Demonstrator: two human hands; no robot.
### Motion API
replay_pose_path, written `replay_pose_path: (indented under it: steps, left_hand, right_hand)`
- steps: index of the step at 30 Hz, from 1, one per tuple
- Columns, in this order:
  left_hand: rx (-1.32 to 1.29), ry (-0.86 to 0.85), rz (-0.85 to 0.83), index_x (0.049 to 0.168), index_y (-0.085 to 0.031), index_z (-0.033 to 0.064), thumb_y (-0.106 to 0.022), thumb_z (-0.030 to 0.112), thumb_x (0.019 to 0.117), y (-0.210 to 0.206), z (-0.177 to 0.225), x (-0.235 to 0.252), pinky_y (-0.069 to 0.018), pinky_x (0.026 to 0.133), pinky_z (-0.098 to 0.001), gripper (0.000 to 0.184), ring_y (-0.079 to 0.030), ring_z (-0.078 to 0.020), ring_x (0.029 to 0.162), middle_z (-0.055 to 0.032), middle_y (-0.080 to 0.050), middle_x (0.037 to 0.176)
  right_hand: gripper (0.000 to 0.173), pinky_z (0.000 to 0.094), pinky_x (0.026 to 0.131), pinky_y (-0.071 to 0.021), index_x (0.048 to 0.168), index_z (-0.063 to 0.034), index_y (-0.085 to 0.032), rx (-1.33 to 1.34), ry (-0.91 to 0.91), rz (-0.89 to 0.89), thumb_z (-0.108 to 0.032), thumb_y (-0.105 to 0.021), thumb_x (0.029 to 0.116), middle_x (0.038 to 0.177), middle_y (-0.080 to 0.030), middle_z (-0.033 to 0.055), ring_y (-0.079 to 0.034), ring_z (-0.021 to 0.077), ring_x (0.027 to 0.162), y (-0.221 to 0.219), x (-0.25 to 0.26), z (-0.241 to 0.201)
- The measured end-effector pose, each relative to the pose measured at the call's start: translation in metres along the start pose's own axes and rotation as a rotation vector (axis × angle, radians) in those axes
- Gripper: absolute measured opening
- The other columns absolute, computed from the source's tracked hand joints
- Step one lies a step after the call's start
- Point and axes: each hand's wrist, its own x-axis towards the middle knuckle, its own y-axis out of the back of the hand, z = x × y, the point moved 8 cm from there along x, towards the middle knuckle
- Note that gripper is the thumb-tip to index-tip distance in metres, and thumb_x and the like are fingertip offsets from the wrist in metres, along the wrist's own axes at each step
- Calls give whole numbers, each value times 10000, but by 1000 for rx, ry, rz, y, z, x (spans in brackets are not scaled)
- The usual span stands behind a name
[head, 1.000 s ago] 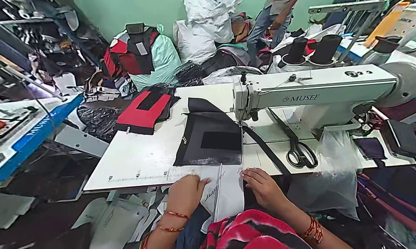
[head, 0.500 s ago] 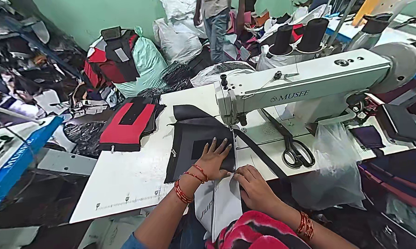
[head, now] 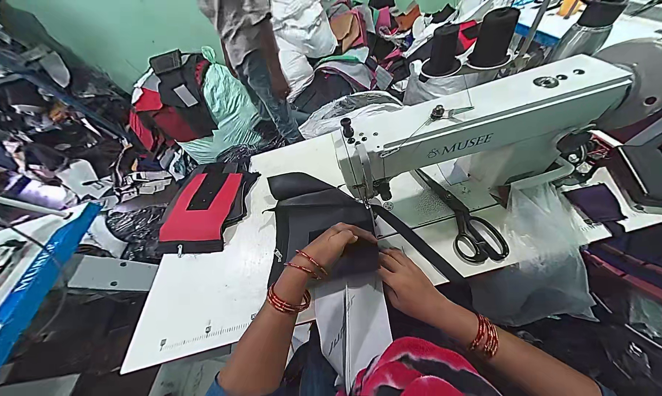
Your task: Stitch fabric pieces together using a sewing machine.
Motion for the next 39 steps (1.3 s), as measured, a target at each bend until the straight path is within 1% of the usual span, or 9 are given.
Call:
replay_pose_path:
  steps: [3,7,9,16,21,23,31,36,39]
  left_hand:
    - [126,138,153,1307,-674,37,-366,377,1104,-3,-5,7,-382,1164,-459,502,-534,-267,1359,-168,-616,1395]
    - [430,456,178,1583,-371,63,-539,490,1018,-11,-1,27,-360,1167,-537,728,-384,-412,1446,-248,-376,1573]
    - [530,571,121,1563,-390,29,-550,502,1001,-15,-1,39,-369,1153,-557,751,-339,-442,1463,-265,-355,1577]
    - [608,664,74,1540,-433,31,-566,385,1030,-14,5,59,-391,1140,-561,634,-368,-465,1447,-290,-350,1574]
    - [650,647,9,1574,-333,-13,-695,401,900,-26,2,55,-397,1120,-593,869,-291,-483,1475,-277,-261,1621]
    - [662,649,15,1602,-267,-2,-713,415,889,-29,2,53,-408,1113,-584,939,-280,-473,1484,-259,-225,1644]
    - [752,656,-6,1456,-437,-122,-672,128,938,-33,7,62,-456,1091,-551,622,-450,-468,1384,-324,-369,1533]
    - [540,320,-84,1284,-615,-101,-471,84,1057,5,-1,68,-420,1099,-531,327,-578,-398,1263,-298,-613,1310]
    - [422,260,-87,1290,-640,-69,-484,33,1045,21,-7,68,-444,1076,-458,308,-611,-315,1215,-241,-654,1281]
  right_hand:
    - [264,594,1068,-472,1048,21,-738,22,-58,-79,29,-654,798,1178,-723,204,-652,413,1206,-3,17,10]
    - [396,541,1243,-229,1304,66,-626,11,-325,-470,-57,-563,933,1503,-505,267,-345,412,1504,-17,37,32]
    - [404,489,1272,-174,1334,81,-604,-21,-367,-507,-66,-526,966,1525,-489,254,-303,374,1533,-19,45,41]
    - [114,552,1034,-511,914,63,-719,-123,-103,-108,52,-612,877,1138,-724,257,-648,441,1214,-12,40,29]
    - [38,555,851,-572,755,26,-680,-81,-3,-29,48,-695,782,843,-712,210,-721,406,913,-10,21,8]
    - [54,578,915,-550,767,26,-684,-66,-2,-48,72,-673,792,830,-710,200,-720,403,917,-14,16,2]
    - [133,553,1036,-512,943,60,-721,-61,-89,-80,84,-613,870,1071,-733,238,-691,410,1130,-18,16,-2]
    - [297,510,990,-555,1142,64,-722,-63,-197,98,71,-602,871,1183,-729,223,-695,387,1156,-35,30,-20]
    - [348,523,1086,-482,1245,86,-675,1,-269,-31,59,-541,926,1324,-662,252,-614,404,1289,-52,45,-28]
